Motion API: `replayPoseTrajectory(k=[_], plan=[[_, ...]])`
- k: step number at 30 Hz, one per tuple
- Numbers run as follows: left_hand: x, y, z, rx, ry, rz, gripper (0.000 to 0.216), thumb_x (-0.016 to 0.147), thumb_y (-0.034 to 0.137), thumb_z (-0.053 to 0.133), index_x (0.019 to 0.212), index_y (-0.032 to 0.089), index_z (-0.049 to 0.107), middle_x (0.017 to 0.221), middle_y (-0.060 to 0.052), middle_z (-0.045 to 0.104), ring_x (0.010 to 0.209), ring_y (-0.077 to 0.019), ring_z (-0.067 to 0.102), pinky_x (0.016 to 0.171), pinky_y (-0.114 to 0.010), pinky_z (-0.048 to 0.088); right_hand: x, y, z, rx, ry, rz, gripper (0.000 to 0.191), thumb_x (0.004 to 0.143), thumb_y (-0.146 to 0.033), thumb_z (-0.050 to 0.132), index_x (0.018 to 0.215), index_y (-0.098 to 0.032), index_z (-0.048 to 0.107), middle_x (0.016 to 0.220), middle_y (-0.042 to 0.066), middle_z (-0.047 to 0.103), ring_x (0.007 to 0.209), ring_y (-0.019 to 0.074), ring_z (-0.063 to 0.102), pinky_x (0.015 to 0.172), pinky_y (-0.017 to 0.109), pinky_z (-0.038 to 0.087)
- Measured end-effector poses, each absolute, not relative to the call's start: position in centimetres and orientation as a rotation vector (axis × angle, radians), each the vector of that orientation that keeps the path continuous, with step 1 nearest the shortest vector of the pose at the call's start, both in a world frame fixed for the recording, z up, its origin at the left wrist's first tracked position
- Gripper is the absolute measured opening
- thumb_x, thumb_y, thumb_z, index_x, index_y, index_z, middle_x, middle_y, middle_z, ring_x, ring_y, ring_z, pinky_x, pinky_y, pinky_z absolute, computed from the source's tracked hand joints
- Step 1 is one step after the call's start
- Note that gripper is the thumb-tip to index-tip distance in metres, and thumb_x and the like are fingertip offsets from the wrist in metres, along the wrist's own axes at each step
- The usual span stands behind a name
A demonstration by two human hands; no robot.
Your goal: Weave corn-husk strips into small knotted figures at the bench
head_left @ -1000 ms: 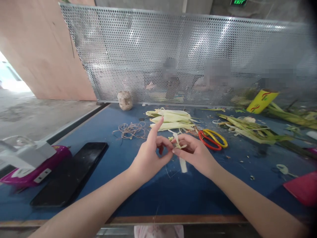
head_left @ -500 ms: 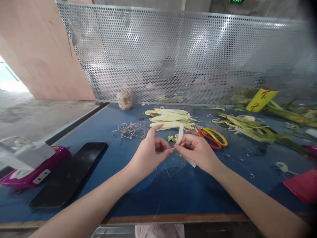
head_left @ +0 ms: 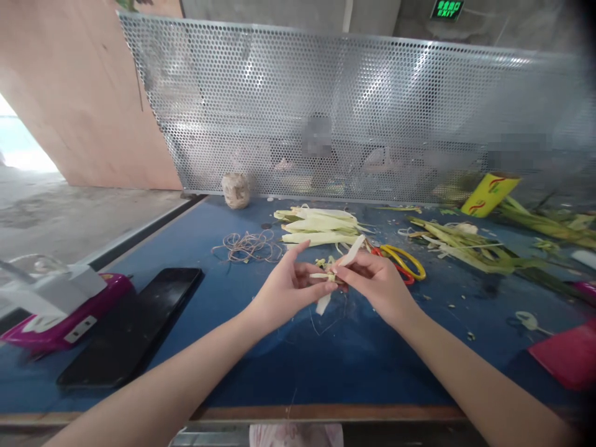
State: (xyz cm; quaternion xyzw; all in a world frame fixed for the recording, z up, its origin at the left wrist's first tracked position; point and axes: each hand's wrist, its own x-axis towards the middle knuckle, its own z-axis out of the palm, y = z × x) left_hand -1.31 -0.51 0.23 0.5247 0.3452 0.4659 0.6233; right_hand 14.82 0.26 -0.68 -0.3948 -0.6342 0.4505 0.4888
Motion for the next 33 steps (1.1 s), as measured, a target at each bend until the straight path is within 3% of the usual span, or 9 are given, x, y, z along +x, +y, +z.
replayPoseTrajectory(k=[3, 8, 13, 16, 19, 23, 28, 33], plan=[[-1.38, -0.36, 0.03, 1.184, 0.747, 1.059, 0.086, 0.058, 0.011, 0.074, 0.129, 0.015, 0.025, 0.065, 0.005, 0.061, 0.066, -0.0164, 0.065, 0.072, -0.033, 0.048, 14.70, 0.04, -0.72, -0.999, -1.561, 1.084, 0.016, 0.072, -0.032, 0.064, 0.070, -0.017, 0.066, 0.058, 0.001, 0.062, 0.051, 0.0108, 0.052, 0.049, 0.023, 0.041], [-1.82, -0.40, 0.28, 1.323, 0.792, 1.003, 0.084, 0.062, 0.012, 0.072, 0.131, 0.014, 0.023, 0.052, 0.009, 0.058, 0.058, -0.0147, 0.063, 0.064, -0.030, 0.046, 14.98, 0.23, -0.65, -1.070, -1.539, 1.028, 0.018, 0.070, -0.033, 0.067, 0.064, -0.016, 0.065, 0.057, 0.001, 0.062, 0.050, 0.0100, 0.050, 0.048, 0.023, 0.039], [-1.76, -0.43, 0.07, 1.359, 0.822, 0.979, 0.086, 0.062, 0.013, 0.072, 0.132, 0.014, 0.022, 0.052, 0.009, 0.056, 0.056, -0.0138, 0.062, 0.057, -0.025, 0.043, 15.14, 0.48, -0.60, -1.047, -1.549, 1.110, 0.020, 0.073, -0.035, 0.064, 0.065, -0.016, 0.063, 0.057, 0.001, 0.061, 0.049, 0.0090, 0.050, 0.047, 0.022, 0.040], [-1.56, -0.36, -0.22, 1.305, 0.795, 1.009, 0.084, 0.061, 0.009, 0.071, 0.130, 0.014, 0.023, 0.056, 0.009, 0.057, 0.059, -0.0138, 0.063, 0.063, -0.029, 0.048, 15.06, 0.53, -0.58, -0.983, -1.610, 1.228, 0.021, 0.075, -0.034, 0.062, 0.065, -0.016, 0.060, 0.058, 0.000, 0.061, 0.047, 0.0081, 0.051, 0.048, 0.022, 0.041], [-1.50, -0.29, -0.13, 1.281, 0.800, 1.044, 0.078, 0.060, 0.008, 0.070, 0.126, 0.013, 0.029, 0.065, 0.005, 0.060, 0.064, -0.0140, 0.064, 0.069, -0.031, 0.049, 15.01, 0.49, -0.48, -0.924, -1.590, 1.290, 0.018, 0.076, -0.034, 0.060, 0.077, -0.016, 0.062, 0.061, 0.000, 0.060, 0.049, 0.0089, 0.053, 0.047, 0.022, 0.042], [-1.67, -0.35, 0.35, 1.280, 0.818, 1.091, 0.076, 0.059, 0.008, 0.071, 0.123, 0.013, 0.032, 0.067, 0.004, 0.061, 0.064, -0.0131, 0.063, 0.065, -0.027, 0.049, 14.97, 0.26, -0.24, -0.908, -1.609, 1.300, 0.017, 0.076, -0.030, 0.062, 0.088, -0.017, 0.063, 0.067, 0.000, 0.062, 0.052, 0.0080, 0.052, 0.051, 0.022, 0.042], [-1.76, -0.55, 0.27, 1.334, 0.897, 1.136, 0.087, 0.058, 0.010, 0.072, 0.130, 0.016, 0.023, 0.055, 0.009, 0.054, 0.055, -0.0122, 0.060, 0.055, -0.024, 0.048, 14.67, 0.05, -0.22, -1.006, -1.698, 1.289, 0.022, 0.071, -0.031, 0.066, 0.089, -0.018, 0.065, 0.068, 0.000, 0.063, 0.053, 0.0082, 0.050, 0.051, 0.022, 0.039], [-1.67, -0.61, 0.06, 1.376, 0.934, 1.174, 0.100, 0.056, 0.013, 0.075, 0.135, 0.020, 0.014, 0.060, 0.009, 0.055, 0.056, -0.0109, 0.058, 0.055, -0.023, 0.047, 14.74, 0.27, -0.57, -1.040, -1.642, 1.274, 0.016, 0.074, -0.031, 0.063, 0.078, -0.015, 0.063, 0.062, -0.001, 0.059, 0.048, 0.0070, 0.048, 0.047, 0.021, 0.039]])
